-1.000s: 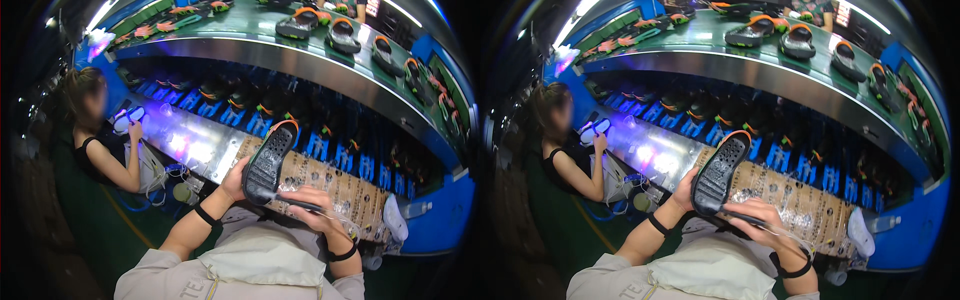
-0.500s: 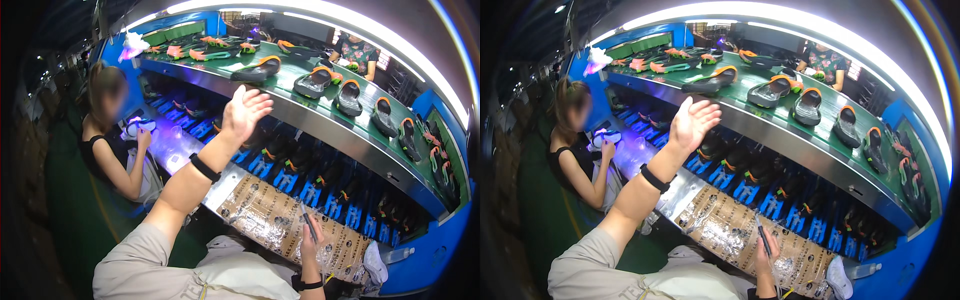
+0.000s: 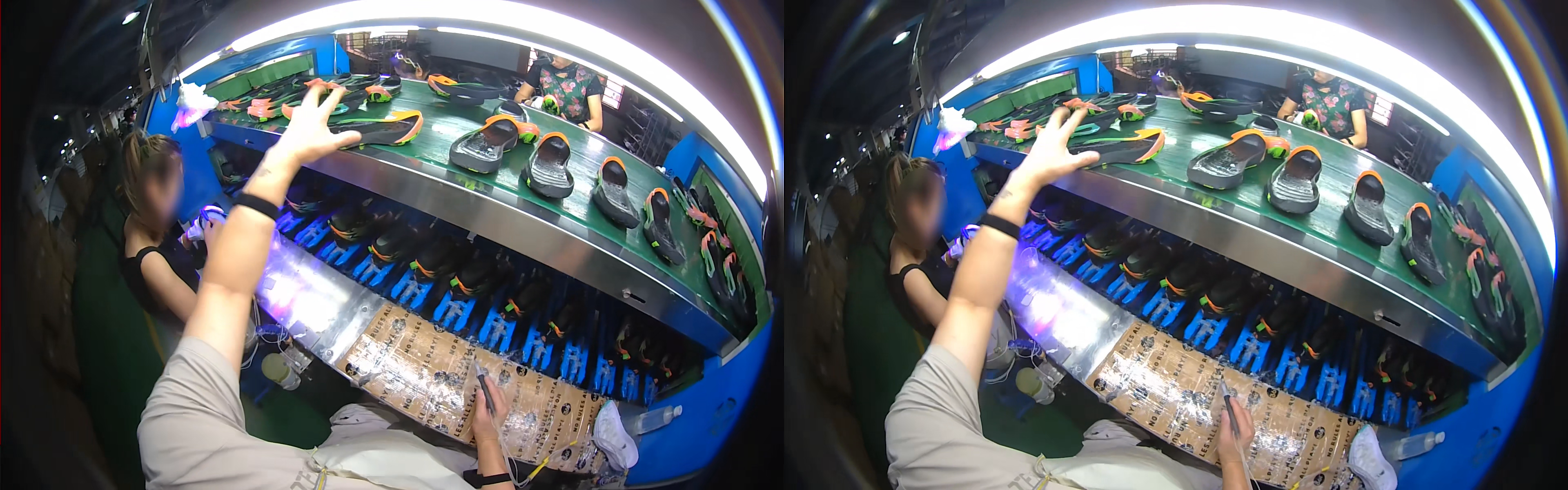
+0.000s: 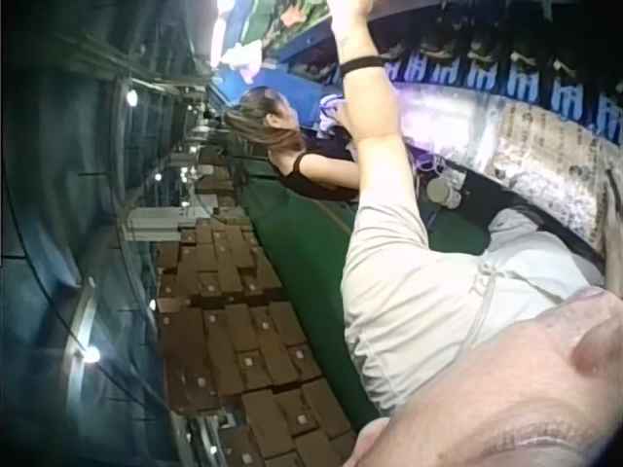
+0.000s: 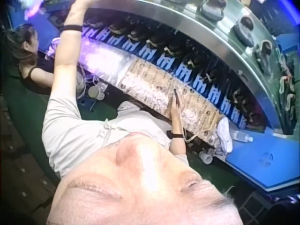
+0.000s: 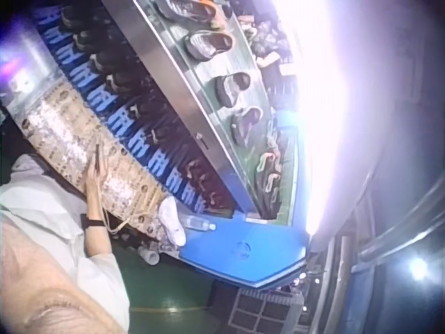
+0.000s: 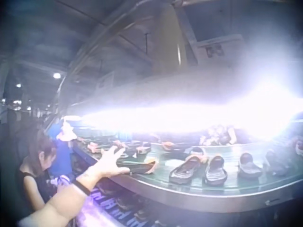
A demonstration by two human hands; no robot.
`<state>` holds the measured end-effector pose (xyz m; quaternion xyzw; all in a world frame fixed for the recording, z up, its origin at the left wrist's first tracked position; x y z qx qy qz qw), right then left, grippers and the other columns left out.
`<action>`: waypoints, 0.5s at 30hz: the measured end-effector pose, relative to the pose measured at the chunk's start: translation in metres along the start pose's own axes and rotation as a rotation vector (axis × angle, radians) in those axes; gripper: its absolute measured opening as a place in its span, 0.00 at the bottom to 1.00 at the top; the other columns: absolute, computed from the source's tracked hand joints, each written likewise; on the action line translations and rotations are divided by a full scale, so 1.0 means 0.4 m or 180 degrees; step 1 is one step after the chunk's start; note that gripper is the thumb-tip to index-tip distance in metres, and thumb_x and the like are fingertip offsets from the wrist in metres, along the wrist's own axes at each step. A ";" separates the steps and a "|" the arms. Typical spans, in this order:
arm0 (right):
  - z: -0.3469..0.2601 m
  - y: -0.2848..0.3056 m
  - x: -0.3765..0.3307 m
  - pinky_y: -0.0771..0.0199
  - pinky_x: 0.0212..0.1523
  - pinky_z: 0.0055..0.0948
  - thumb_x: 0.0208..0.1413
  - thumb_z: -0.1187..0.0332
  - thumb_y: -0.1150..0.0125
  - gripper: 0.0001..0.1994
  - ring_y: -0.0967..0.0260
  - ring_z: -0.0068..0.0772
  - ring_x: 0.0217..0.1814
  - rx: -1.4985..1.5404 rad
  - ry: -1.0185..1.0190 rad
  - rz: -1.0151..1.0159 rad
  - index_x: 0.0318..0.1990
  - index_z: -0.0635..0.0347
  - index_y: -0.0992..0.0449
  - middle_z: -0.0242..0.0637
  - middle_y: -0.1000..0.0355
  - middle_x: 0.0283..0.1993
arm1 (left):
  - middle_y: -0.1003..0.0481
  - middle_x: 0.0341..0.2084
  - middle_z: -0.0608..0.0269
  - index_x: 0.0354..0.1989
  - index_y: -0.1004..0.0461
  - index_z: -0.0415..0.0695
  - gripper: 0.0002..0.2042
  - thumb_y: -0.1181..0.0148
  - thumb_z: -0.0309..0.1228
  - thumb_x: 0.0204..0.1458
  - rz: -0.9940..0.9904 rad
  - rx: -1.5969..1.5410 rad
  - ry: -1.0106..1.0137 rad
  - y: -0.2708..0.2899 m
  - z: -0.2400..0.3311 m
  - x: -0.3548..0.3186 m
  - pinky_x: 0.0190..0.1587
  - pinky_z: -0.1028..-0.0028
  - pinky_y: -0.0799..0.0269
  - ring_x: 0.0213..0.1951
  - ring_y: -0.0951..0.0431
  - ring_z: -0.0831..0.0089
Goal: The person applies glue to the bottom of shoe soles using a specialized applicator tool, then places each sole onto a moving conveyor belt.
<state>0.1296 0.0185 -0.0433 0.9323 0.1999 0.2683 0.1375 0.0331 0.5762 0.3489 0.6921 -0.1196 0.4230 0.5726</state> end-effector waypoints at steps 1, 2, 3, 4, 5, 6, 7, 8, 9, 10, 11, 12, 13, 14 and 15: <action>0.000 -0.004 0.003 0.23 0.44 0.34 0.60 0.78 0.33 0.18 0.22 0.38 0.40 0.0015 -0.0017 -0.0023 0.58 0.68 0.17 0.45 0.21 0.41 | 0.35 0.72 0.35 0.79 0.36 0.48 0.50 0.23 0.56 0.48 -0.0828 -0.0299 0.0037 -0.039 -0.045 0.008 0.75 0.52 0.37 0.73 0.34 0.38; -0.002 -0.004 0.002 0.23 0.43 0.34 0.60 0.78 0.33 0.18 0.22 0.38 0.40 0.0010 -0.0050 -0.0050 0.58 0.68 0.17 0.45 0.21 0.41 | 0.35 0.72 0.37 0.78 0.35 0.47 0.49 0.24 0.56 0.48 -0.1412 -0.0106 0.0026 -0.069 -0.046 0.019 0.75 0.53 0.36 0.74 0.34 0.41; -0.004 -0.005 0.001 0.23 0.43 0.34 0.60 0.78 0.33 0.18 0.22 0.38 0.39 0.0007 -0.0083 -0.0078 0.58 0.68 0.17 0.45 0.21 0.41 | 0.34 0.73 0.39 0.78 0.34 0.47 0.49 0.25 0.57 0.48 -0.1996 0.0093 0.0012 -0.092 -0.051 0.017 0.74 0.54 0.35 0.74 0.33 0.43; -0.007 -0.005 0.003 0.23 0.43 0.34 0.60 0.77 0.33 0.18 0.22 0.38 0.39 0.0020 -0.0082 -0.0079 0.58 0.68 0.17 0.44 0.21 0.41 | 0.27 0.69 0.42 0.75 0.29 0.45 0.45 0.25 0.54 0.49 -0.2049 0.0233 -0.0002 -0.084 -0.035 0.024 0.72 0.57 0.31 0.70 0.27 0.48; -0.009 -0.004 0.006 0.23 0.43 0.34 0.61 0.77 0.33 0.18 0.22 0.38 0.39 0.0034 -0.0082 -0.0080 0.58 0.68 0.17 0.44 0.21 0.41 | 0.25 0.66 0.42 0.73 0.27 0.43 0.44 0.25 0.53 0.48 -0.2091 0.0168 -0.0015 -0.086 -0.037 0.027 0.70 0.58 0.30 0.68 0.24 0.49; -0.009 -0.009 0.005 0.23 0.43 0.34 0.61 0.76 0.33 0.18 0.22 0.38 0.39 0.0049 -0.0084 -0.0080 0.58 0.68 0.17 0.44 0.21 0.41 | 0.22 0.64 0.41 0.72 0.26 0.42 0.42 0.25 0.52 0.48 -0.2135 0.0104 -0.0029 -0.089 -0.042 0.032 0.69 0.59 0.28 0.65 0.22 0.49; -0.006 -0.014 0.004 0.23 0.43 0.34 0.61 0.76 0.33 0.18 0.22 0.38 0.39 0.0072 -0.0100 -0.0083 0.58 0.68 0.17 0.44 0.21 0.41 | 0.20 0.61 0.41 0.70 0.24 0.41 0.41 0.26 0.51 0.48 -0.2171 0.0036 -0.0047 -0.090 -0.040 0.039 0.68 0.59 0.27 0.63 0.20 0.49; -0.003 -0.012 0.004 0.23 0.43 0.34 0.61 0.76 0.33 0.18 0.22 0.38 0.39 0.0063 -0.0110 -0.0083 0.58 0.68 0.17 0.44 0.21 0.41 | 0.16 0.54 0.41 0.65 0.20 0.39 0.37 0.26 0.50 0.47 -0.1860 0.0011 -0.0202 -0.072 -0.012 0.053 0.64 0.60 0.23 0.57 0.15 0.49; 0.001 -0.011 0.003 0.23 0.43 0.34 0.61 0.76 0.33 0.18 0.22 0.38 0.39 0.0055 -0.0122 -0.0084 0.58 0.68 0.17 0.44 0.21 0.41 | 0.16 0.53 0.39 0.62 0.19 0.38 0.38 0.26 0.53 0.46 -0.1923 0.0169 0.0042 -0.079 -0.005 0.078 0.62 0.59 0.22 0.55 0.15 0.48; 0.002 -0.009 0.004 0.24 0.43 0.34 0.61 0.76 0.33 0.18 0.22 0.38 0.39 0.0043 -0.0155 -0.0116 0.58 0.68 0.17 0.44 0.21 0.41 | 0.15 0.48 0.39 0.59 0.17 0.37 0.39 0.28 0.58 0.46 -0.1622 0.0192 -0.0070 -0.084 0.005 0.100 0.60 0.58 0.21 0.53 0.14 0.47; 0.001 -0.013 0.007 0.24 0.43 0.34 0.61 0.76 0.33 0.18 0.22 0.38 0.39 0.0043 -0.0169 -0.0154 0.58 0.68 0.17 0.44 0.21 0.40 | 0.14 0.43 0.40 0.55 0.15 0.36 0.40 0.30 0.62 0.45 -0.1306 0.0233 -0.0169 -0.069 0.024 0.117 0.58 0.57 0.20 0.50 0.13 0.47; 0.001 -0.019 0.008 0.24 0.43 0.34 0.61 0.76 0.33 0.18 0.22 0.38 0.39 0.0045 -0.0183 -0.0196 0.58 0.68 0.17 0.44 0.21 0.40 | 0.14 0.42 0.40 0.52 0.14 0.36 0.40 0.30 0.64 0.46 -0.1232 0.0409 -0.0007 -0.077 0.034 0.138 0.57 0.56 0.19 0.50 0.13 0.48; 0.005 -0.018 0.006 0.24 0.43 0.34 0.61 0.76 0.33 0.18 0.22 0.39 0.40 0.0053 -0.0163 -0.0172 0.58 0.69 0.17 0.44 0.21 0.40 | 0.14 0.41 0.40 0.49 0.13 0.36 0.40 0.31 0.66 0.46 -0.1167 0.0558 0.0152 -0.081 0.073 0.163 0.57 0.56 0.19 0.49 0.13 0.49; 0.014 -0.020 0.004 0.24 0.43 0.35 0.61 0.76 0.33 0.18 0.23 0.39 0.40 0.0075 -0.0132 -0.0152 0.58 0.69 0.17 0.45 0.21 0.40 | 0.14 0.43 0.39 0.52 0.14 0.38 0.40 0.31 0.67 0.47 -0.1281 0.0515 0.0333 -0.071 0.119 0.179 0.58 0.56 0.19 0.50 0.13 0.49; 0.021 -0.016 0.000 0.24 0.43 0.35 0.61 0.76 0.33 0.18 0.23 0.39 0.40 0.0068 -0.0115 -0.0107 0.58 0.69 0.17 0.45 0.21 0.40 | 0.15 0.44 0.37 0.56 0.15 0.40 0.41 0.31 0.67 0.48 -0.1398 0.0435 0.0492 -0.083 0.165 0.193 0.58 0.56 0.19 0.50 0.13 0.49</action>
Point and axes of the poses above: each hand's wrist, its own x-axis towards the middle knuckle, its own y-axis out of the back of the hand, z = x × y, the point moved 8 cm from there along x, towards the middle knuckle
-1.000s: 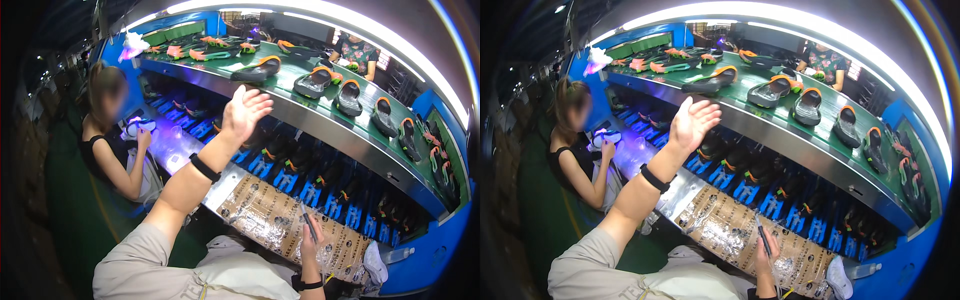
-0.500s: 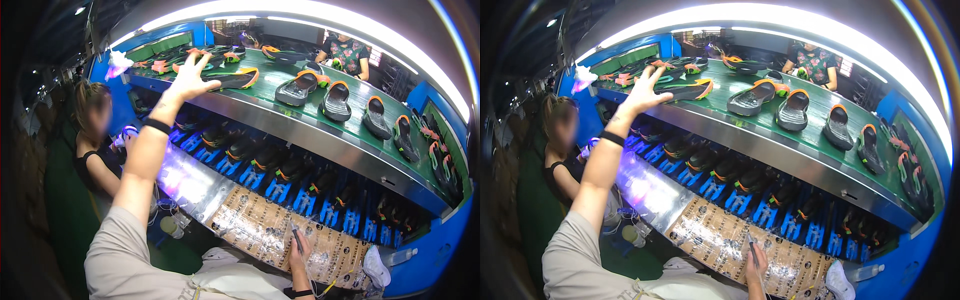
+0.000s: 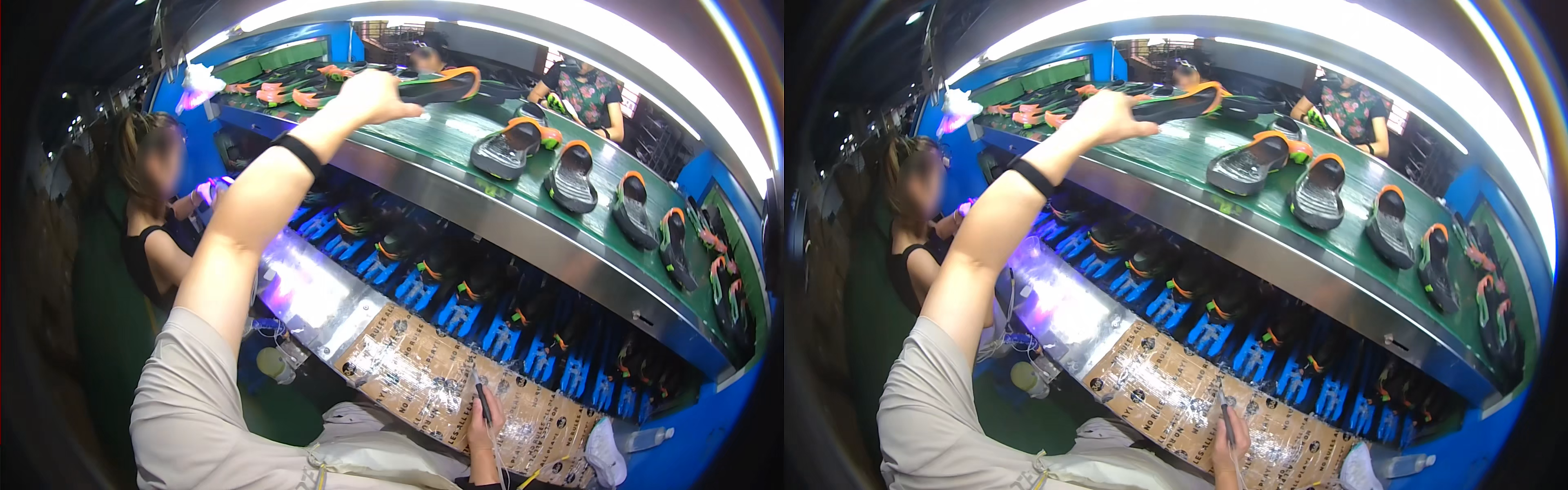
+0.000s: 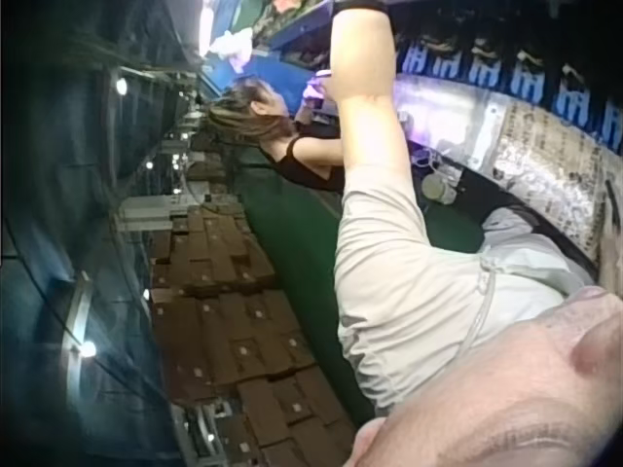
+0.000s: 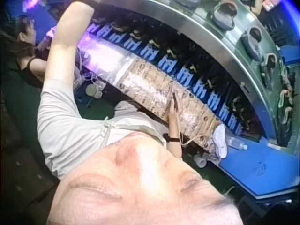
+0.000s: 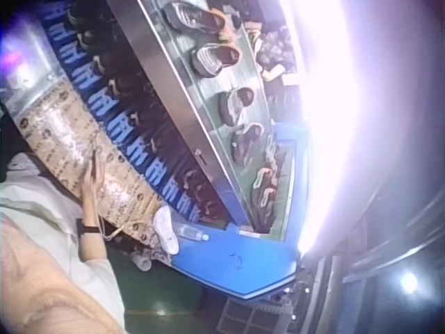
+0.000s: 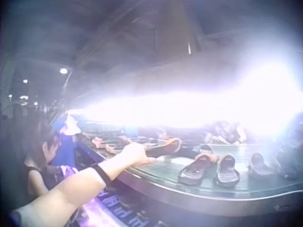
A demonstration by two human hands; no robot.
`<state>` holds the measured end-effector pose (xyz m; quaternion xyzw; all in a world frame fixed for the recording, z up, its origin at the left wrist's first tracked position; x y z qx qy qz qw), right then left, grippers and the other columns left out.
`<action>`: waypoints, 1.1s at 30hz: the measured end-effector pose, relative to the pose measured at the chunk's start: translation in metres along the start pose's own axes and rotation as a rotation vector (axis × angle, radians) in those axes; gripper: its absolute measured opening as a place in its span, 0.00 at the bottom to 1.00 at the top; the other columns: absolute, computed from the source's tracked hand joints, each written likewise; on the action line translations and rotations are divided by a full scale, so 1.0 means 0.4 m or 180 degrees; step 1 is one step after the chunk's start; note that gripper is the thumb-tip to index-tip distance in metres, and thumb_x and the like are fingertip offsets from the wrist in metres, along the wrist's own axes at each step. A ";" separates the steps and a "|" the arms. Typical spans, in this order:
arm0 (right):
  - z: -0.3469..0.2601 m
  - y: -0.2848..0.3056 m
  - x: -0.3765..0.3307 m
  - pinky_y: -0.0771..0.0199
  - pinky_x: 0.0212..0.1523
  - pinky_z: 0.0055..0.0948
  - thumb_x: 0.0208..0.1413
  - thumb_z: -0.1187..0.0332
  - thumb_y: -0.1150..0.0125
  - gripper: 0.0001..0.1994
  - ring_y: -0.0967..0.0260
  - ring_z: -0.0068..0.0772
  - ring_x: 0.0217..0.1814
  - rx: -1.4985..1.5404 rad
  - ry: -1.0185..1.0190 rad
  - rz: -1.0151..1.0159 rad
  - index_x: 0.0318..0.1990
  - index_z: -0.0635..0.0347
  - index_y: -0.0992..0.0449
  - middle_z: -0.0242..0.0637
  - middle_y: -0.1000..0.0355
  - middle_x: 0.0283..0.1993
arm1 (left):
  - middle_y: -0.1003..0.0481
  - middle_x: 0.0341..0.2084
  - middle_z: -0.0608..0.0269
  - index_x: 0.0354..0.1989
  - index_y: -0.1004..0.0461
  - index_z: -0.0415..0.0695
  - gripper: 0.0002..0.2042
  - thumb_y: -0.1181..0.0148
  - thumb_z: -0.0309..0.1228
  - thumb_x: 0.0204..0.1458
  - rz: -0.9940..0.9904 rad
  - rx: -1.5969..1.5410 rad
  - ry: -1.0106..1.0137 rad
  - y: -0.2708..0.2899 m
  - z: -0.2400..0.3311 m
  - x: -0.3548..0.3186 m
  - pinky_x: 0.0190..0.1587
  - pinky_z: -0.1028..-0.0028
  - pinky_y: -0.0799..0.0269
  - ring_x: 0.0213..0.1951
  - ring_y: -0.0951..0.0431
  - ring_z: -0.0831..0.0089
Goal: The person applies glue to the bottom of shoe soles using a specialized applicator tool, then places each sole onto a moving conveyor belt.
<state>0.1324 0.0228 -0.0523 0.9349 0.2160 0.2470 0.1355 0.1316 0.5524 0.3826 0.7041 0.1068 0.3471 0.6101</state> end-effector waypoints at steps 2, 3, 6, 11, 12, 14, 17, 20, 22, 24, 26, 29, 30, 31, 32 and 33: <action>-0.006 -0.007 0.005 0.24 0.44 0.36 0.62 0.76 0.34 0.17 0.22 0.41 0.41 0.0007 -0.0007 -0.0010 0.58 0.70 0.17 0.46 0.21 0.41 | 0.16 0.47 0.36 0.54 0.14 0.37 0.43 0.33 0.69 0.48 0.0112 -0.0155 0.0015 -0.025 0.040 0.020 0.59 0.56 0.19 0.52 0.14 0.47; -0.009 -0.007 0.008 0.23 0.44 0.36 0.62 0.76 0.34 0.17 0.22 0.41 0.41 0.0009 -0.0067 -0.0028 0.58 0.71 0.17 0.46 0.21 0.41 | 0.16 0.49 0.35 0.53 0.15 0.33 0.45 0.35 0.70 0.49 -0.0045 -0.0126 0.0080 -0.051 0.060 0.025 0.60 0.56 0.20 0.54 0.15 0.46; -0.005 -0.008 0.004 0.23 0.50 0.37 0.63 0.73 0.34 0.17 0.21 0.43 0.46 -0.0031 -0.0291 -0.0053 0.58 0.71 0.17 0.48 0.20 0.45 | 0.18 0.57 0.36 0.55 0.16 0.31 0.50 0.43 0.76 0.52 -0.0535 -0.0222 -0.0089 -0.102 0.124 0.009 0.64 0.58 0.23 0.57 0.16 0.45; -0.003 -0.019 0.002 0.23 0.57 0.37 0.65 0.71 0.34 0.16 0.19 0.45 0.51 0.0010 -0.0366 -0.0087 0.57 0.72 0.17 0.50 0.18 0.49 | 0.16 0.51 0.39 0.62 0.18 0.37 0.49 0.58 0.75 0.62 -0.0779 -0.1124 0.0307 -0.114 -0.001 0.057 0.63 0.58 0.22 0.51 0.13 0.47; 0.001 -0.021 0.001 0.22 0.57 0.37 0.65 0.71 0.34 0.16 0.19 0.45 0.51 0.0009 -0.0316 -0.0048 0.57 0.72 0.17 0.50 0.18 0.49 | 0.15 0.47 0.37 0.59 0.16 0.39 0.46 0.60 0.73 0.64 -0.0605 -0.1245 0.0456 -0.112 -0.046 0.079 0.60 0.56 0.21 0.47 0.13 0.45; -0.004 -0.025 0.004 0.22 0.56 0.38 0.64 0.72 0.33 0.16 0.19 0.45 0.50 -0.0042 -0.0296 -0.0049 0.57 0.72 0.17 0.50 0.18 0.49 | 0.15 0.43 0.35 0.50 0.14 0.40 0.39 0.59 0.67 0.69 0.0425 -0.0386 0.0050 -0.108 -0.145 0.133 0.60 0.53 0.22 0.49 0.14 0.42; 0.006 -0.024 -0.001 0.22 0.54 0.38 0.64 0.72 0.33 0.16 0.19 0.45 0.49 -0.0110 -0.0316 -0.0056 0.57 0.72 0.17 0.50 0.18 0.48 | 0.29 0.68 0.42 0.71 0.26 0.53 0.31 0.39 0.52 0.62 0.0517 0.1224 0.0617 -0.178 -0.331 0.143 0.66 0.40 0.31 0.68 0.28 0.41; 0.005 -0.035 0.011 0.21 0.53 0.37 0.64 0.72 0.33 0.16 0.19 0.45 0.48 -0.0102 -0.0285 -0.0136 0.57 0.72 0.17 0.50 0.18 0.47 | 0.25 0.62 0.44 0.68 0.26 0.52 0.26 0.39 0.36 0.58 0.0054 0.1273 0.0711 -0.261 -0.583 0.132 0.63 0.37 0.32 0.66 0.25 0.44; -0.004 -0.033 0.010 0.21 0.53 0.37 0.64 0.72 0.33 0.17 0.20 0.45 0.47 -0.0141 -0.0278 -0.0105 0.57 0.72 0.17 0.50 0.18 0.46 | 0.22 0.60 0.49 0.65 0.23 0.52 0.24 0.40 0.34 0.58 -0.0032 0.1257 0.0538 -0.270 -0.587 0.133 0.63 0.39 0.30 0.65 0.23 0.47; -0.012 -0.038 0.013 0.21 0.52 0.37 0.64 0.72 0.33 0.17 0.19 0.45 0.47 -0.0110 -0.0203 -0.0085 0.56 0.72 0.17 0.49 0.18 0.46 | 0.18 0.54 0.49 0.59 0.20 0.49 0.20 0.38 0.33 0.57 0.0168 0.1435 0.0120 -0.257 -0.572 0.140 0.61 0.44 0.26 0.61 0.20 0.49; -0.015 -0.040 0.015 0.21 0.52 0.37 0.64 0.72 0.34 0.16 0.19 0.45 0.47 -0.0086 -0.0298 -0.0101 0.56 0.71 0.17 0.49 0.18 0.46 | 0.16 0.47 0.49 0.53 0.17 0.47 0.17 0.36 0.32 0.56 0.0193 0.1298 -0.0242 -0.237 -0.536 0.126 0.57 0.50 0.23 0.55 0.16 0.49; -0.014 -0.040 0.011 0.22 0.52 0.38 0.64 0.71 0.34 0.16 0.20 0.45 0.47 -0.0099 -0.0234 -0.0071 0.56 0.72 0.17 0.49 0.19 0.46 | 0.17 0.29 0.46 0.45 0.13 0.42 0.13 0.32 0.31 0.51 0.0354 0.0291 -0.0860 -0.152 -0.439 0.093 0.47 0.56 0.18 0.38 0.12 0.49; -0.015 -0.038 0.009 0.22 0.52 0.38 0.65 0.71 0.34 0.16 0.20 0.45 0.47 -0.0110 -0.0181 -0.0051 0.56 0.72 0.17 0.49 0.19 0.46 | 0.16 0.29 0.46 0.46 0.12 0.43 0.14 0.35 0.37 0.56 0.0120 -0.0312 -0.0575 -0.140 -0.443 0.107 0.46 0.55 0.18 0.36 0.12 0.52; -0.019 -0.033 0.003 0.22 0.53 0.38 0.65 0.71 0.34 0.16 0.20 0.45 0.47 -0.0102 -0.0247 -0.0017 0.56 0.71 0.17 0.49 0.19 0.46 | 0.16 0.29 0.46 0.45 0.12 0.44 0.17 0.36 0.42 0.59 0.0158 -0.1065 0.0248 -0.109 -0.437 0.113 0.45 0.56 0.18 0.35 0.13 0.53; -0.024 -0.037 0.009 0.22 0.53 0.38 0.65 0.71 0.34 0.16 0.20 0.45 0.47 -0.0036 -0.0262 -0.0064 0.56 0.71 0.17 0.49 0.19 0.46 | 0.16 0.29 0.46 0.45 0.12 0.44 0.19 0.38 0.47 0.62 0.0230 -0.1749 0.1170 -0.074 -0.472 0.067 0.45 0.56 0.18 0.33 0.13 0.53; -0.028 -0.038 0.012 0.23 0.53 0.38 0.65 0.71 0.34 0.16 0.20 0.45 0.48 0.0025 -0.0282 -0.0109 0.56 0.71 0.17 0.49 0.19 0.46 | 0.15 0.32 0.44 0.45 0.12 0.46 0.22 0.42 0.51 0.65 0.0463 -0.0512 0.0889 -0.101 -0.538 0.111 0.46 0.55 0.18 0.36 0.13 0.50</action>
Point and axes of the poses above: each hand's wrist, its own x-axis towards the middle knuckle, its own y-axis out of the back of the hand, z = x × y, the point moved 8 cm from there along x, towards the middle knuckle
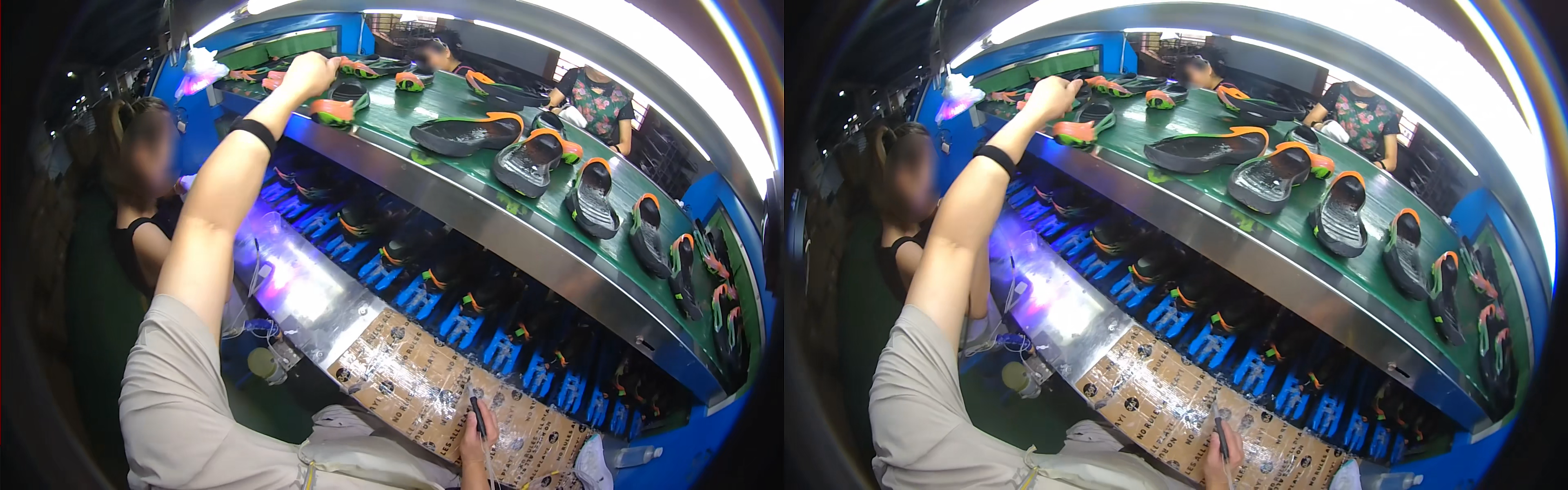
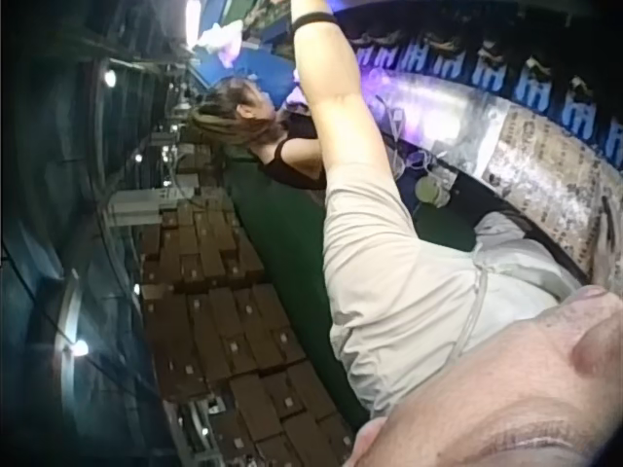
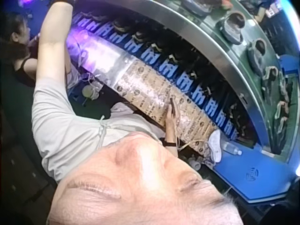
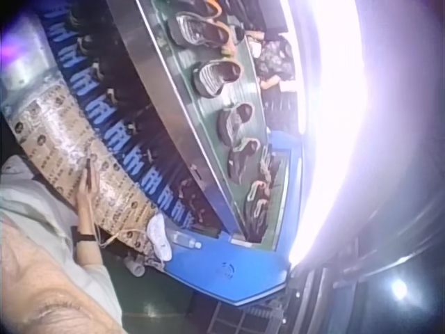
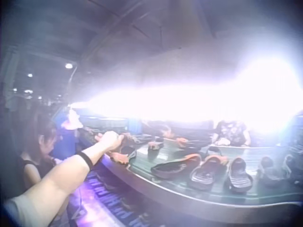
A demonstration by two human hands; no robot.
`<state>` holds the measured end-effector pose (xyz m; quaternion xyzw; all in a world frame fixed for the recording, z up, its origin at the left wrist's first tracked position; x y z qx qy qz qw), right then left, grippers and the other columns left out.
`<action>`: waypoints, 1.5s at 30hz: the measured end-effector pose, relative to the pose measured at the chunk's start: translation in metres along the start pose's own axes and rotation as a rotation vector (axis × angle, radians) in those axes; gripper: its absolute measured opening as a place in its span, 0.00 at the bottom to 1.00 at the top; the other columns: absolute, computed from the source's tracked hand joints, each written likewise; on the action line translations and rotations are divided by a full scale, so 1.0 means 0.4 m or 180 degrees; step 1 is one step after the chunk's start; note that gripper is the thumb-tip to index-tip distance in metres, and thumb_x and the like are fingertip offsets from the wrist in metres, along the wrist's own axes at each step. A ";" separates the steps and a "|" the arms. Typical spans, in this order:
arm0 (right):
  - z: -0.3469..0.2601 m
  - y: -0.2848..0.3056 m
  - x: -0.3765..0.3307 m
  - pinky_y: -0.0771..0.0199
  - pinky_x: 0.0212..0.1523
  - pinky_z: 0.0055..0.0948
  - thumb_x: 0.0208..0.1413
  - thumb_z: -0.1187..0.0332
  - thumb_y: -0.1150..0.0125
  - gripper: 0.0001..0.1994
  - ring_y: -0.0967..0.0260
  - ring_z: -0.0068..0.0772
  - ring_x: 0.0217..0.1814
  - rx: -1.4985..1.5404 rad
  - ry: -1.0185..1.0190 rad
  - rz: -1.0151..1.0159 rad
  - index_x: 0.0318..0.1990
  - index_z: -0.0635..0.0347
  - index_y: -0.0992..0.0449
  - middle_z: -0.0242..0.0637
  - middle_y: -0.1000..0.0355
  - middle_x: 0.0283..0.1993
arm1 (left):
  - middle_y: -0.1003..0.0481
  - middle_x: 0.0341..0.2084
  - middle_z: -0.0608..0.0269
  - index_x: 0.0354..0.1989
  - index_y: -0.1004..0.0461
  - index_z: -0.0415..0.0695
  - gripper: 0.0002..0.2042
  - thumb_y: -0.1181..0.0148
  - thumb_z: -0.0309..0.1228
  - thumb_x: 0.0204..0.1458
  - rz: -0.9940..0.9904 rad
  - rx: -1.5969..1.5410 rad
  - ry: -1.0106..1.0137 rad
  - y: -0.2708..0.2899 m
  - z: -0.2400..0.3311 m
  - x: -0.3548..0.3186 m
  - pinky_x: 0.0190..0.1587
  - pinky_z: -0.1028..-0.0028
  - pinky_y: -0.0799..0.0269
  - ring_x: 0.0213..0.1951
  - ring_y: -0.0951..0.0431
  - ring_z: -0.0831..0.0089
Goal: The person applies glue to the bottom of shoe soles using a specialized applicator tool, then places each sole onto a moving conveyor belt.
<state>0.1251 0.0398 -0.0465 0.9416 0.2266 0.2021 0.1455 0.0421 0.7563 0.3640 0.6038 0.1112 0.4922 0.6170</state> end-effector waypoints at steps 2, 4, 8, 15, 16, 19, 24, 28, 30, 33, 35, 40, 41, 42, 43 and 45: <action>0.010 -0.003 0.000 0.21 0.52 0.39 0.63 0.73 0.35 0.16 0.19 0.47 0.47 -0.0031 0.0164 0.0031 0.56 0.71 0.17 0.52 0.18 0.47 | 0.14 0.37 0.40 0.48 0.13 0.49 0.23 0.47 0.53 0.69 0.0025 0.1190 -0.0428 -0.055 -0.036 0.011 0.48 0.53 0.18 0.41 0.13 0.44; 0.009 -0.002 -0.002 0.21 0.53 0.40 0.62 0.74 0.35 0.16 0.19 0.49 0.47 0.0011 0.0243 0.0078 0.55 0.71 0.16 0.53 0.18 0.48 | 0.15 0.42 0.38 0.59 0.20 0.47 0.21 0.42 0.47 0.66 -0.0185 0.0824 -0.0594 -0.101 -0.060 -0.012 0.51 0.53 0.19 0.46 0.13 0.43; 0.018 -0.002 -0.011 0.20 0.55 0.40 0.62 0.75 0.34 0.15 0.18 0.48 0.50 0.0002 0.0202 0.0187 0.55 0.70 0.16 0.51 0.17 0.47 | 0.15 0.45 0.38 0.69 0.34 0.28 0.36 0.27 0.29 0.52 0.1041 -0.1630 0.0467 -0.085 -0.095 -0.160 0.51 0.61 0.18 0.44 0.11 0.55; 0.115 -0.039 0.026 0.20 0.55 0.32 0.65 0.77 0.35 0.10 0.21 0.32 0.51 0.1357 -0.0611 0.0233 0.52 0.68 0.18 0.41 0.19 0.51 | 0.15 0.42 0.55 0.55 0.22 0.35 0.18 0.40 0.39 0.66 -0.0246 -0.4612 0.0478 -0.282 -0.048 -0.665 0.52 0.61 0.18 0.44 0.13 0.63; 0.103 -0.031 0.040 0.21 0.52 0.30 0.66 0.76 0.35 0.10 0.22 0.30 0.48 0.1352 -0.0671 0.0229 0.52 0.68 0.18 0.39 0.20 0.47 | 0.15 0.44 0.54 0.56 0.22 0.35 0.19 0.41 0.40 0.67 -0.0551 -0.5153 0.0999 -0.326 0.006 -0.770 0.54 0.60 0.18 0.44 0.13 0.62; -0.010 -0.040 0.078 0.29 0.38 0.22 0.68 0.71 0.35 0.10 0.28 0.20 0.35 0.1980 -0.0987 0.0086 0.52 0.67 0.19 0.32 0.23 0.34 | 0.18 0.54 0.44 0.61 0.25 0.33 0.25 0.47 0.44 0.70 -0.1583 -0.6491 0.1848 -0.460 0.127 -1.062 0.63 0.52 0.22 0.55 0.16 0.49; -0.158 -0.070 0.096 0.27 0.40 0.22 0.66 0.68 0.32 0.13 0.26 0.19 0.36 0.2270 -0.0863 -0.0357 0.53 0.66 0.17 0.31 0.21 0.36 | 0.31 0.70 0.33 0.78 0.39 0.37 0.45 0.55 0.67 0.68 -0.2637 -0.7768 0.2150 -0.485 0.316 -1.382 0.77 0.38 0.40 0.69 0.28 0.33; -0.219 -0.116 0.090 0.26 0.41 0.22 0.65 0.70 0.32 0.12 0.25 0.18 0.37 0.2112 -0.0844 -0.0654 0.53 0.64 0.16 0.30 0.20 0.39 | 0.29 0.70 0.43 0.79 0.39 0.42 0.52 0.68 0.78 0.64 -0.2899 -0.8062 0.1944 -0.485 0.387 -1.470 0.73 0.40 0.34 0.68 0.26 0.37; -0.235 -0.138 0.102 0.25 0.42 0.22 0.66 0.71 0.33 0.11 0.25 0.18 0.37 0.1933 -0.0733 -0.0732 0.53 0.65 0.16 0.30 0.20 0.38 | 0.29 0.71 0.46 0.79 0.39 0.44 0.51 0.72 0.77 0.65 -0.2814 -0.7687 0.2138 -0.494 0.401 -1.495 0.74 0.43 0.34 0.69 0.27 0.45; -0.290 -0.159 0.101 0.25 0.42 0.20 0.66 0.73 0.34 0.10 0.25 0.18 0.37 0.1956 -0.0916 -0.0884 0.52 0.66 0.17 0.30 0.21 0.38 | 0.30 0.72 0.48 0.79 0.40 0.44 0.48 0.73 0.73 0.69 -0.2830 -0.7555 0.2307 -0.509 0.420 -1.518 0.76 0.48 0.35 0.72 0.28 0.51; -0.283 -0.175 0.106 0.25 0.41 0.20 0.66 0.73 0.34 0.10 0.26 0.17 0.37 0.1860 -0.0803 -0.0890 0.53 0.65 0.16 0.29 0.20 0.38 | 0.31 0.73 0.49 0.80 0.40 0.43 0.47 0.74 0.72 0.70 -0.2945 -0.7484 0.2364 -0.513 0.430 -1.529 0.76 0.50 0.36 0.73 0.30 0.54; -0.300 -0.182 0.110 0.27 0.39 0.18 0.67 0.72 0.33 0.11 0.27 0.14 0.36 0.1630 -0.0672 -0.0677 0.54 0.64 0.16 0.26 0.21 0.38 | 0.33 0.75 0.51 0.80 0.42 0.41 0.47 0.74 0.71 0.71 -0.3432 -0.8007 0.2048 -0.505 0.457 -1.545 0.77 0.55 0.37 0.74 0.31 0.58; -0.298 -0.186 0.111 0.28 0.39 0.18 0.67 0.72 0.33 0.11 0.28 0.14 0.36 0.1638 -0.0631 -0.0637 0.54 0.64 0.16 0.26 0.21 0.37 | 0.33 0.75 0.51 0.80 0.42 0.41 0.47 0.74 0.71 0.71 -0.3534 -0.8235 0.1926 -0.497 0.462 -1.542 0.77 0.55 0.38 0.74 0.31 0.58; -0.290 -0.194 0.110 0.28 0.39 0.18 0.66 0.72 0.33 0.11 0.28 0.14 0.36 0.1646 -0.0589 -0.0598 0.53 0.64 0.16 0.26 0.21 0.37 | 0.33 0.75 0.52 0.80 0.42 0.41 0.47 0.74 0.71 0.71 -0.3490 -0.7967 0.2031 -0.509 0.456 -1.548 0.77 0.55 0.38 0.74 0.31 0.58; -0.291 -0.196 0.111 0.28 0.39 0.18 0.66 0.72 0.33 0.11 0.28 0.14 0.35 0.1652 -0.0544 -0.0560 0.53 0.64 0.16 0.26 0.21 0.37 | 0.33 0.75 0.52 0.80 0.42 0.41 0.47 0.74 0.71 0.71 -0.3442 -0.7700 0.2123 -0.501 0.457 -1.546 0.77 0.55 0.38 0.74 0.31 0.58; -0.306 -0.194 0.111 0.28 0.39 0.18 0.66 0.72 0.33 0.11 0.28 0.14 0.35 0.1554 -0.0503 -0.0501 0.53 0.64 0.15 0.26 0.20 0.38 | 0.33 0.75 0.52 0.80 0.42 0.41 0.47 0.74 0.71 0.71 -0.3393 -0.7399 0.2269 -0.504 0.451 -1.548 0.77 0.56 0.38 0.74 0.32 0.59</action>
Point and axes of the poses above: each hand's wrist, its own x-axis towards the middle knuckle, its own y-axis out of the back of the hand, z = x × y, the point moved 8 cm from there along x, towards the middle knuckle
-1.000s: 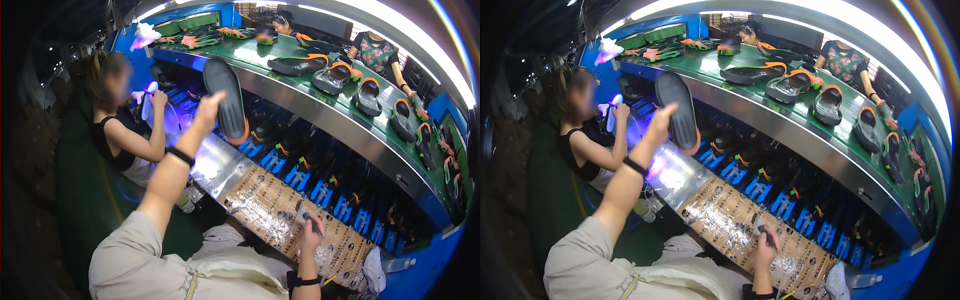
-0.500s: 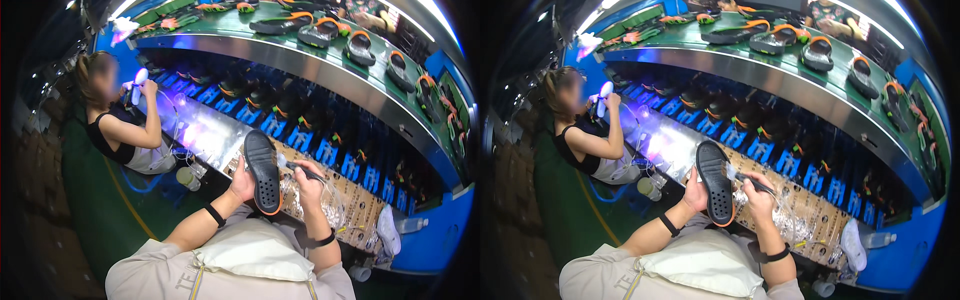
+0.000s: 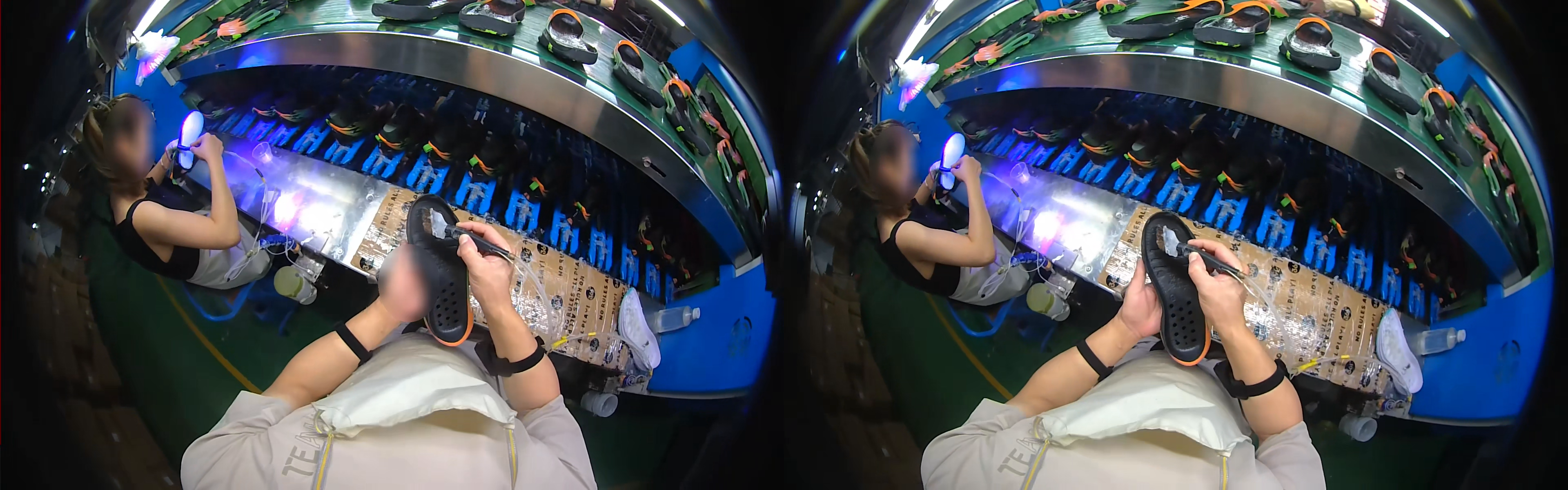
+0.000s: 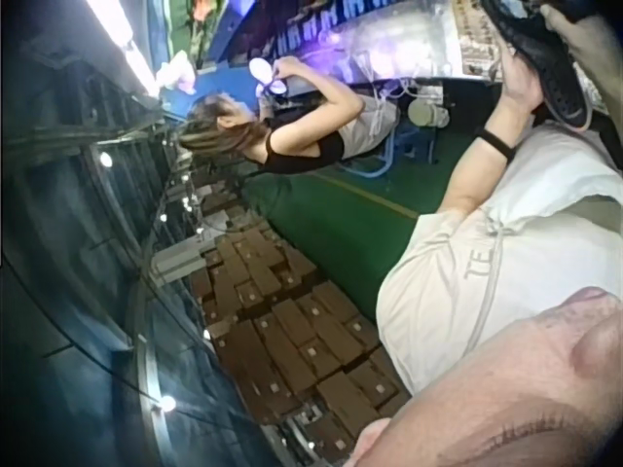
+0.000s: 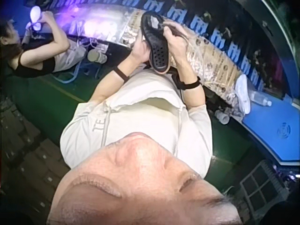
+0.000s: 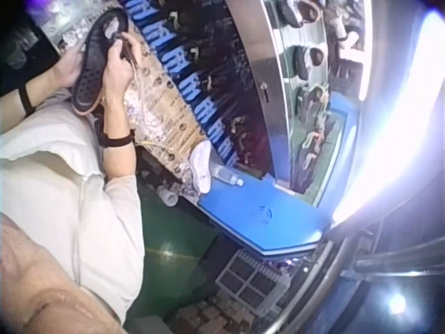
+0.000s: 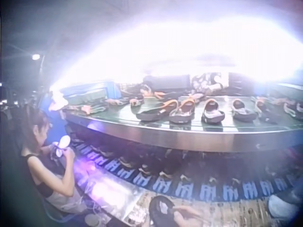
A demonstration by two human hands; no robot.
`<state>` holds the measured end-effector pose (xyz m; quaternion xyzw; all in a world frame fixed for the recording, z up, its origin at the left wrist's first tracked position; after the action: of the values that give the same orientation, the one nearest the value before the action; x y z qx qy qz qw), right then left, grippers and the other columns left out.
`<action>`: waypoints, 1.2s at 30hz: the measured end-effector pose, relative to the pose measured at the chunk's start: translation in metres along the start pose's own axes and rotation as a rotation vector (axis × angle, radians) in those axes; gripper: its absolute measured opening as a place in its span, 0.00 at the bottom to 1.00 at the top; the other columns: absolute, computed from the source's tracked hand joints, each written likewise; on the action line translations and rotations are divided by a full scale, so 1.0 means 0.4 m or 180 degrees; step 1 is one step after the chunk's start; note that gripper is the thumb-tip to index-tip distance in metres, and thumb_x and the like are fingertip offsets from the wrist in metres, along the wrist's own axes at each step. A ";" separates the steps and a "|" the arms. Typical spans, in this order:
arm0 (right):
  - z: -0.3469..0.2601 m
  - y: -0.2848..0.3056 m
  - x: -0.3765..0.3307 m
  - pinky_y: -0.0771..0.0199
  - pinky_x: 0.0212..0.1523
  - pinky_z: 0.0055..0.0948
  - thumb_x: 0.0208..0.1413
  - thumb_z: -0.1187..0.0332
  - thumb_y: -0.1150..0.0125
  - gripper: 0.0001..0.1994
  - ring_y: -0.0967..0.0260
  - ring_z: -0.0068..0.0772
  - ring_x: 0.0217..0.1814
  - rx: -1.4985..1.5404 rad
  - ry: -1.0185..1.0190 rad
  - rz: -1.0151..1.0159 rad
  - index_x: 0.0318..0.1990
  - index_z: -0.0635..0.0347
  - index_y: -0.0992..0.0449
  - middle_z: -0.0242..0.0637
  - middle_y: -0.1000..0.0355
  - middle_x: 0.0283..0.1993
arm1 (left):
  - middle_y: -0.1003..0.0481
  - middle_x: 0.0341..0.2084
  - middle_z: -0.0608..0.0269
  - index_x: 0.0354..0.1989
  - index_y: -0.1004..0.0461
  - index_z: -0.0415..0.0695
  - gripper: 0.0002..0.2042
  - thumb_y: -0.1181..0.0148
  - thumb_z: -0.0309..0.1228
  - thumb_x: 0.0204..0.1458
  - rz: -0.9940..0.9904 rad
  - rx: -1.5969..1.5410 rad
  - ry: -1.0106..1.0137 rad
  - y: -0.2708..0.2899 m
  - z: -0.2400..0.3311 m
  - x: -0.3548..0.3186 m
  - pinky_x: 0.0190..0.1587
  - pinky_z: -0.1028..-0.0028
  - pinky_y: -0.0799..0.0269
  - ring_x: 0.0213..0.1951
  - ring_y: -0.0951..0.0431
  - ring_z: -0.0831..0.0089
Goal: The person applies glue to the bottom of shoe soles using a specialized applicator tool, then places each sole onto a moving conveyor belt.
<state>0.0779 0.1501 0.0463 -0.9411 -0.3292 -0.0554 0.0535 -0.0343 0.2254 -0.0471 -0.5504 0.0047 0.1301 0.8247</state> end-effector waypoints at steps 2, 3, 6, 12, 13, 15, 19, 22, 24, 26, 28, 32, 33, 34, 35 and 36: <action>-0.019 -0.007 0.000 0.28 0.40 0.19 0.65 0.72 0.33 0.11 0.28 0.14 0.36 -0.0169 0.0046 0.0026 0.52 0.64 0.15 0.26 0.20 0.38 | 0.33 0.75 0.53 0.80 0.42 0.42 0.47 0.74 0.71 0.71 0.0083 -0.0013 0.0018 0.008 0.001 0.003 0.78 0.56 0.39 0.74 0.32 0.59; -0.027 -0.011 0.001 0.27 0.40 0.20 0.64 0.73 0.32 0.11 0.28 0.14 0.36 -0.0283 0.0062 0.0032 0.52 0.65 0.15 0.26 0.20 0.38 | 0.33 0.75 0.53 0.80 0.42 0.42 0.46 0.74 0.71 0.71 0.0008 -0.0069 0.0043 0.006 0.000 0.003 0.78 0.56 0.39 0.74 0.32 0.60; -0.041 -0.028 0.000 0.27 0.41 0.21 0.64 0.72 0.32 0.11 0.28 0.15 0.36 -0.0425 0.0170 0.0098 0.52 0.65 0.15 0.27 0.19 0.38 | 0.33 0.75 0.55 0.80 0.41 0.45 0.44 0.75 0.69 0.72 -0.0084 -0.0106 0.0028 0.001 -0.002 0.002 0.78 0.56 0.39 0.75 0.32 0.60; -0.086 -0.063 -0.032 0.19 0.44 0.35 0.59 0.73 0.30 0.12 0.16 0.40 0.41 -0.1292 0.0694 -0.0555 0.50 0.63 0.15 0.46 0.16 0.41 | 0.29 0.72 0.56 0.79 0.38 0.47 0.42 0.76 0.68 0.73 0.0018 0.0246 -0.0332 0.027 0.049 0.045 0.77 0.55 0.36 0.72 0.29 0.60; -0.103 -0.059 -0.046 0.18 0.46 0.36 0.59 0.73 0.29 0.12 0.16 0.43 0.42 -0.1511 0.0859 -0.0803 0.50 0.63 0.15 0.47 0.16 0.41 | 0.28 0.70 0.55 0.78 0.37 0.46 0.44 0.77 0.69 0.72 -0.0004 0.0272 -0.0386 0.031 0.067 0.051 0.76 0.55 0.36 0.71 0.28 0.59; -0.143 -0.064 -0.066 0.18 0.49 0.43 0.57 0.72 0.28 0.12 0.17 0.53 0.46 -0.2022 0.1035 -0.1477 0.48 0.63 0.14 0.51 0.16 0.42 | 0.26 0.68 0.54 0.77 0.35 0.45 0.45 0.78 0.70 0.71 -0.0073 0.0314 -0.0491 0.060 0.099 0.056 0.75 0.53 0.33 0.69 0.25 0.57; -0.146 -0.036 -0.059 0.17 0.50 0.41 0.57 0.70 0.27 0.12 0.15 0.48 0.47 -0.2086 0.0297 -0.2395 0.48 0.60 0.12 0.50 0.15 0.44 | 0.27 0.70 0.54 0.78 0.37 0.46 0.46 0.78 0.71 0.71 -0.0664 0.0171 -0.0262 0.039 0.107 0.050 0.76 0.54 0.34 0.70 0.27 0.57; -0.151 -0.022 0.004 0.19 0.49 0.32 0.61 0.71 0.28 0.13 0.16 0.36 0.46 -0.1323 0.0103 -0.0827 0.53 0.61 0.13 0.47 0.14 0.46 | 0.27 0.70 0.57 0.78 0.36 0.47 0.42 0.77 0.68 0.73 -0.0189 -0.0026 -0.0218 0.010 0.070 0.028 0.73 0.59 0.30 0.69 0.26 0.62; -0.152 -0.052 0.017 0.20 0.47 0.31 0.61 0.73 0.28 0.13 0.17 0.36 0.45 -0.1141 0.0710 -0.0499 0.53 0.62 0.13 0.44 0.15 0.45 | 0.30 0.72 0.57 0.79 0.39 0.47 0.42 0.76 0.67 0.73 -0.0220 0.0242 -0.0317 0.004 0.052 0.018 0.75 0.60 0.33 0.71 0.28 0.63; -0.142 -0.082 0.010 0.21 0.46 0.32 0.60 0.74 0.28 0.14 0.18 0.35 0.44 -0.1150 0.0886 -0.0670 0.54 0.61 0.13 0.43 0.16 0.44 | 0.31 0.73 0.57 0.80 0.41 0.47 0.42 0.76 0.67 0.74 -0.0106 0.0433 -0.0400 0.006 0.039 0.009 0.76 0.60 0.34 0.71 0.28 0.63; -0.124 -0.111 0.004 0.21 0.48 0.34 0.60 0.73 0.27 0.14 0.18 0.35 0.44 -0.1131 0.0975 -0.1482 0.53 0.60 0.13 0.40 0.17 0.42 | 0.29 0.71 0.57 0.79 0.38 0.48 0.40 0.74 0.66 0.74 -0.0150 0.0383 -0.0487 0.019 0.060 0.010 0.74 0.57 0.30 0.70 0.26 0.63; -0.092 -0.068 0.026 0.21 0.51 0.34 0.61 0.72 0.29 0.14 0.18 0.34 0.47 -0.0013 0.0172 -0.0955 0.54 0.61 0.13 0.40 0.16 0.43 | 0.24 0.66 0.57 0.75 0.33 0.48 0.40 0.70 0.68 0.73 -0.0342 -0.0068 -0.0308 0.010 0.082 0.001 0.72 0.57 0.27 0.68 0.24 0.63; -0.115 -0.054 0.035 0.20 0.53 0.34 0.60 0.72 0.29 0.13 0.17 0.36 0.49 -0.0532 0.0447 -0.0597 0.52 0.60 0.12 0.41 0.15 0.45 | 0.25 0.67 0.57 0.76 0.34 0.49 0.41 0.69 0.69 0.72 -0.0303 0.0052 -0.0366 0.021 0.083 0.007 0.71 0.56 0.27 0.67 0.24 0.62; -0.138 -0.077 0.027 0.20 0.53 0.35 0.60 0.72 0.29 0.13 0.17 0.37 0.49 -0.0876 0.0751 -0.0992 0.51 0.60 0.12 0.42 0.15 0.45 | 0.25 0.68 0.57 0.76 0.34 0.49 0.41 0.69 0.69 0.72 -0.0244 0.0046 -0.0394 0.022 0.085 0.012 0.71 0.56 0.27 0.67 0.24 0.62; -0.154 -0.096 0.013 0.19 0.53 0.36 0.60 0.72 0.29 0.12 0.17 0.38 0.49 -0.1220 0.1055 -0.1385 0.50 0.60 0.12 0.42 0.15 0.46 | 0.26 0.68 0.57 0.75 0.34 0.49 0.41 0.68 0.69 0.72 -0.0185 0.0040 -0.0422 0.020 0.087 0.018 0.71 0.56 0.27 0.67 0.24 0.62; -0.168 -0.114 -0.003 0.19 0.53 0.37 0.60 0.72 0.29 0.11 0.16 0.39 0.49 -0.1564 0.1360 -0.1777 0.50 0.60 0.12 0.43 0.15 0.46 | 0.26 0.68 0.57 0.75 0.33 0.49 0.41 0.68 0.69 0.72 -0.0127 0.0034 -0.0449 0.019 0.090 0.020 0.71 0.56 0.27 0.67 0.24 0.62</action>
<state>0.0438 0.1757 0.1155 -0.7681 -0.5298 -0.3381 -0.1223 -0.0332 0.2626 -0.0409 -0.5354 -0.0638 0.1520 0.8283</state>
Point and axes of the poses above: each hand's wrist, its own x-axis towards the middle knuckle, its own y-axis out of the back of the hand, z = x × y, the point moved 8 cm from there along x, towards the middle knuckle
